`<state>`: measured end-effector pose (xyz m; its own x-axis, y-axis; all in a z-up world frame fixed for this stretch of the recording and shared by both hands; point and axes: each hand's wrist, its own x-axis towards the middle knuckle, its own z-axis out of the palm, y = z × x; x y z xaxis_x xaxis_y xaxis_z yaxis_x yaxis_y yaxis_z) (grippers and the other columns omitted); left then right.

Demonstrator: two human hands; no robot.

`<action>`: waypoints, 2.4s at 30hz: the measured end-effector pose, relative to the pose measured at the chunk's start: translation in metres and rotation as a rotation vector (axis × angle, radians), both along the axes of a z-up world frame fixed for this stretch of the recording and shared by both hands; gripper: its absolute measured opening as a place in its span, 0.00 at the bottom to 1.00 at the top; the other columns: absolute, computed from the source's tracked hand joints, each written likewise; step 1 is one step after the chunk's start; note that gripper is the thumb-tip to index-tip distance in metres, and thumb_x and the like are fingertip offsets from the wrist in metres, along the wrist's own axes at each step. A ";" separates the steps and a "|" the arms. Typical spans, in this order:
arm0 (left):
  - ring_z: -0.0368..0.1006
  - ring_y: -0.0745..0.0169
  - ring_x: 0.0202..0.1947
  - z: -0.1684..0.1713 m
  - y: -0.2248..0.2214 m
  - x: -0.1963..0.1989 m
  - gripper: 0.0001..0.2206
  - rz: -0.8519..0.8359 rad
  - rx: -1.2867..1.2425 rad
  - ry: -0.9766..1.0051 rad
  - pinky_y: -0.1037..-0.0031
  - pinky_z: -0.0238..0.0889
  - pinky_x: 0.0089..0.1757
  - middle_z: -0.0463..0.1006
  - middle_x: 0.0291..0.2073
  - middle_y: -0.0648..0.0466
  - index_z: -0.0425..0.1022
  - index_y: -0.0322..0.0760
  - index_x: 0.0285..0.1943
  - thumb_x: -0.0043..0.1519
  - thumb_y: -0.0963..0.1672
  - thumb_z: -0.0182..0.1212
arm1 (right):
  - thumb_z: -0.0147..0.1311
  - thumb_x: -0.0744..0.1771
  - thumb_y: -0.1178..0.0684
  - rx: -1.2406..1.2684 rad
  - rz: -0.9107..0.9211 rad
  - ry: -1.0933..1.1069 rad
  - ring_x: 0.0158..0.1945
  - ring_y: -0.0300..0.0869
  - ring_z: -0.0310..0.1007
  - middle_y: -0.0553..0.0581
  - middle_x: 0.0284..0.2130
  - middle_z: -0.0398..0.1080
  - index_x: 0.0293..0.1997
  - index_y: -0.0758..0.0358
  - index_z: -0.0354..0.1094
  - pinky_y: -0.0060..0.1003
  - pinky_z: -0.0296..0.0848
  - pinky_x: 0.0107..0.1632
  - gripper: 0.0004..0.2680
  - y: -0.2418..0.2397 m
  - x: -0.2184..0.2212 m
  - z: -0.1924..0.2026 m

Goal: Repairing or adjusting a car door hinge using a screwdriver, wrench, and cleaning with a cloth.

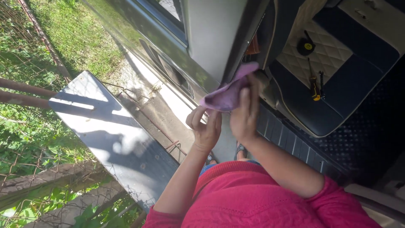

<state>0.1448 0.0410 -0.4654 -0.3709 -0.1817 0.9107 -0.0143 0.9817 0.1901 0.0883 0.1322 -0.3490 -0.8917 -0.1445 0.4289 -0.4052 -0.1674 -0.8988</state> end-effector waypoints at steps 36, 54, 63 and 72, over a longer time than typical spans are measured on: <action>0.78 0.46 0.43 -0.016 0.119 -0.010 0.10 -0.605 0.841 -0.684 0.61 0.69 0.44 0.76 0.40 0.52 0.73 0.44 0.52 0.65 0.44 0.66 | 0.49 0.72 0.55 0.162 0.096 -0.422 0.67 0.51 0.64 0.60 0.60 0.64 0.71 0.60 0.57 0.49 0.67 0.64 0.17 0.154 -0.010 -0.098; 0.77 0.43 0.43 -0.059 0.211 -0.064 0.10 -0.600 0.933 -0.987 0.60 0.71 0.43 0.74 0.43 0.47 0.71 0.44 0.57 0.68 0.45 0.54 | 0.54 0.69 0.44 1.422 -0.503 -0.159 0.65 0.57 0.56 0.61 0.65 0.58 0.77 0.47 0.50 0.58 0.56 0.58 0.25 0.306 -0.213 -0.260; 0.77 0.41 0.43 -0.106 0.220 -0.119 0.13 -0.729 0.820 -1.014 0.57 0.71 0.43 0.74 0.42 0.49 0.70 0.48 0.58 0.66 0.41 0.57 | 0.67 0.61 0.50 1.619 -0.431 -0.213 0.54 0.48 0.66 0.55 0.47 0.64 0.68 0.55 0.55 0.43 0.72 0.51 0.29 0.328 -0.218 -0.275; 0.77 0.42 0.48 -0.114 0.238 -0.112 0.10 -0.631 0.935 -1.054 0.55 0.71 0.47 0.76 0.47 0.49 0.70 0.46 0.57 0.68 0.45 0.56 | 0.70 0.58 0.47 1.484 -0.299 -0.519 0.46 0.57 0.77 0.62 0.40 0.69 0.53 0.64 0.62 0.50 0.81 0.44 0.24 0.354 -0.246 -0.301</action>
